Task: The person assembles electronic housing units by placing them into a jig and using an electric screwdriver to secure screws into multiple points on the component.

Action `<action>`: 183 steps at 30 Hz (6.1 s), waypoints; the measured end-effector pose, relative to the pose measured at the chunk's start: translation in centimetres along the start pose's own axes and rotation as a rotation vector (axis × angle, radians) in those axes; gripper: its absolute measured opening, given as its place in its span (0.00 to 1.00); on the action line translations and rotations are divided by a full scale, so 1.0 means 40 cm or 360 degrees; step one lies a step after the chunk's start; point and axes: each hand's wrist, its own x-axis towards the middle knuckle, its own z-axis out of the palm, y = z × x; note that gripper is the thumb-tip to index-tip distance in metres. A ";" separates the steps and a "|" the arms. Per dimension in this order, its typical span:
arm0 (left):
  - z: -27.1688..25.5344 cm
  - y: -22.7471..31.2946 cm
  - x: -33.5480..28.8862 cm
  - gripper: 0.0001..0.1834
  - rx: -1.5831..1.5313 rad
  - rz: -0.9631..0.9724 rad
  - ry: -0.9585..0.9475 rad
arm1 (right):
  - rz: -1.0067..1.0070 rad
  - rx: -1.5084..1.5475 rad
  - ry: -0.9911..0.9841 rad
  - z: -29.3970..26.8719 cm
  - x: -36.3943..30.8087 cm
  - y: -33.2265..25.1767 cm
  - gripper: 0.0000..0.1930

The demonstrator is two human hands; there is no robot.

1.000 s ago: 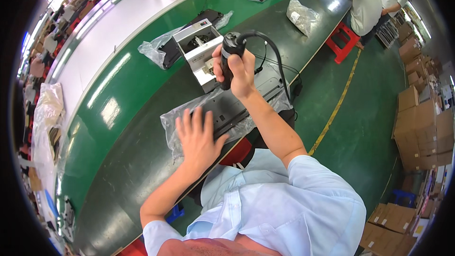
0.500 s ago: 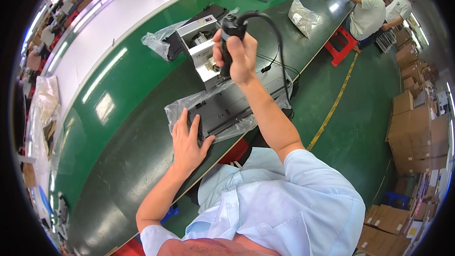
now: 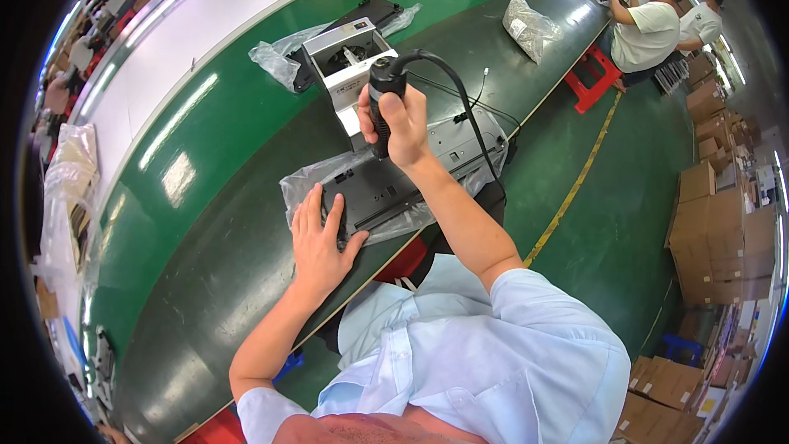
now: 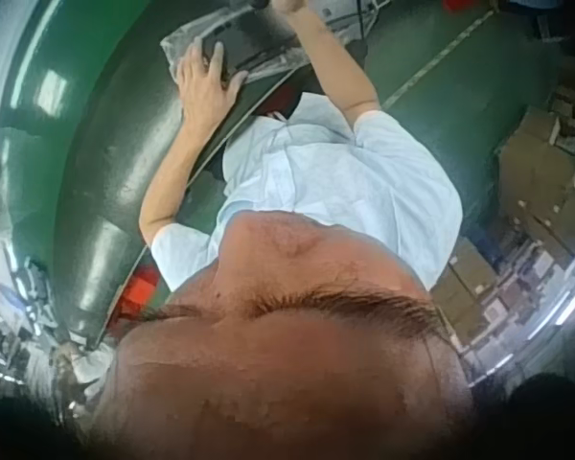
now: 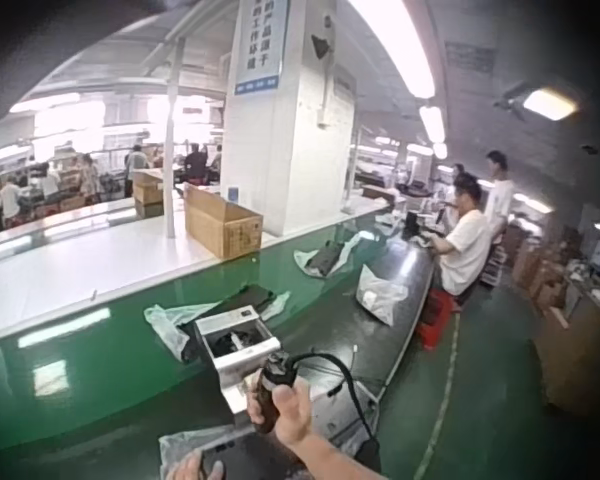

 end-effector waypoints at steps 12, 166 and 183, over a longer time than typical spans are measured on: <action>0.000 -0.004 -0.009 0.38 0.0014 0.0014 0.0033 | -0.0583 -0.0170 0.0136 0.022 0.057 -0.067 0.40; 0.107 0.135 0.200 0.50 0.0225 0.0381 -0.0304 | 0.1092 -0.0152 0.0786 -0.462 -0.363 -0.276 0.24; -0.273 -0.213 -0.153 0.52 0.0597 -0.0049 0.0131 | 0.0948 0.0634 -0.0060 -0.327 -0.213 -0.196 0.27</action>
